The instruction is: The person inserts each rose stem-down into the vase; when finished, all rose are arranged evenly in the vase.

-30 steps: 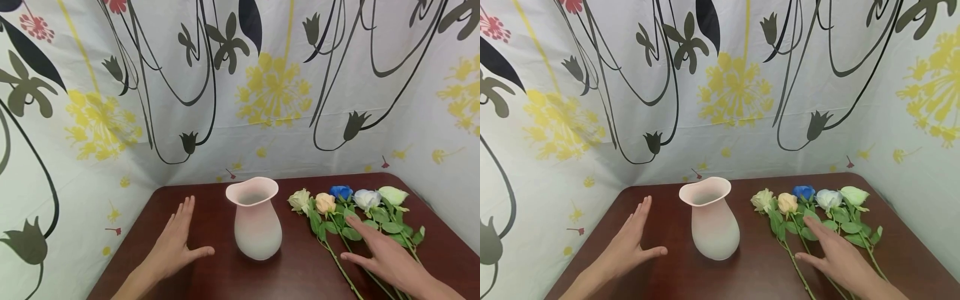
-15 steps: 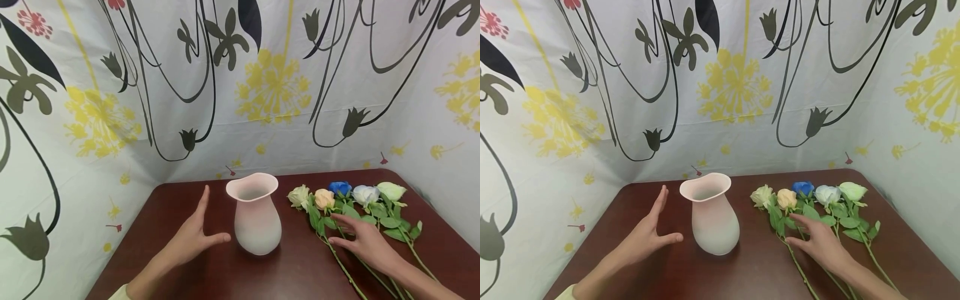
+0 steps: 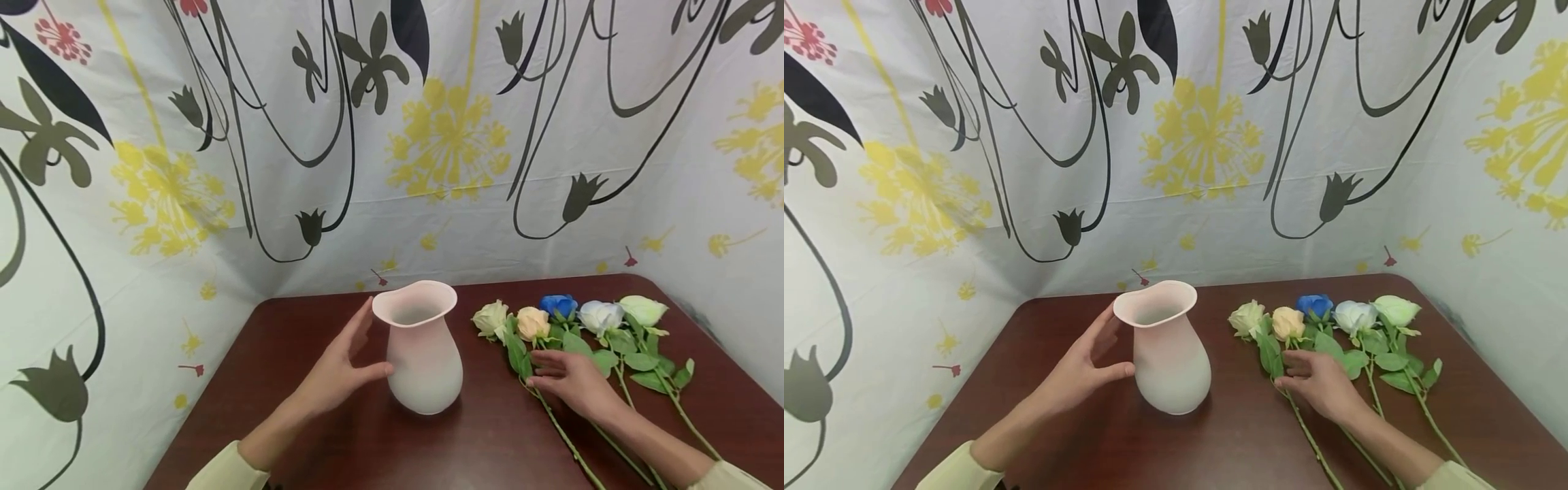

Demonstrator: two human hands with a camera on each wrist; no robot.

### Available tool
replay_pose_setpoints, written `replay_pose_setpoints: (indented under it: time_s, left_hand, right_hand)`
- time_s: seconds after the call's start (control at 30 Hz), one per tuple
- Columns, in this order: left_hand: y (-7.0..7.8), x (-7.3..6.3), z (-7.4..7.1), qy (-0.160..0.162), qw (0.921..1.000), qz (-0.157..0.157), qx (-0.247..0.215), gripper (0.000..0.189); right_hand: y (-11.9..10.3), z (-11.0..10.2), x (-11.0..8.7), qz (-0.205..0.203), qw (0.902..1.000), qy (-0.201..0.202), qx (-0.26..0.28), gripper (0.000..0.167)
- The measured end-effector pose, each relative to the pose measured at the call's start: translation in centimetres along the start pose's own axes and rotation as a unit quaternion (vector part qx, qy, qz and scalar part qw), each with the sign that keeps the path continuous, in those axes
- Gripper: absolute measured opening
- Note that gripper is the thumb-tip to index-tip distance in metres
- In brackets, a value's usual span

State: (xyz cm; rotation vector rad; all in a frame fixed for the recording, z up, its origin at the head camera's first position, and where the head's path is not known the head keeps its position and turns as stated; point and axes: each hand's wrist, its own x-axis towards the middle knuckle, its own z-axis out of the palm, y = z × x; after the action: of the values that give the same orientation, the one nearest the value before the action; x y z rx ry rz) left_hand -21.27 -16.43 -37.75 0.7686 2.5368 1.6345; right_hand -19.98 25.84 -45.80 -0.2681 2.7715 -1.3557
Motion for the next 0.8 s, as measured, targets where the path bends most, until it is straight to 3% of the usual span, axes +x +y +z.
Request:
replay_pose_setpoints:
  time_s: [0.27, 0.8]
  left_hand:
    - [-0.7, 1.4, 1.2, -0.012, 0.9973, 0.027, -0.068, 0.093]
    - [-0.8, 2.6, 2.6, -0.028, 0.9961, 0.037, -0.075, 0.083]
  right_hand:
    - [-0.1, 0.4, 1.5, 0.019, 0.9984, 0.030, -0.044, 0.055]
    - [-0.3, 1.5, 2.9, 0.024, 0.9946, 0.076, -0.067, 0.039]
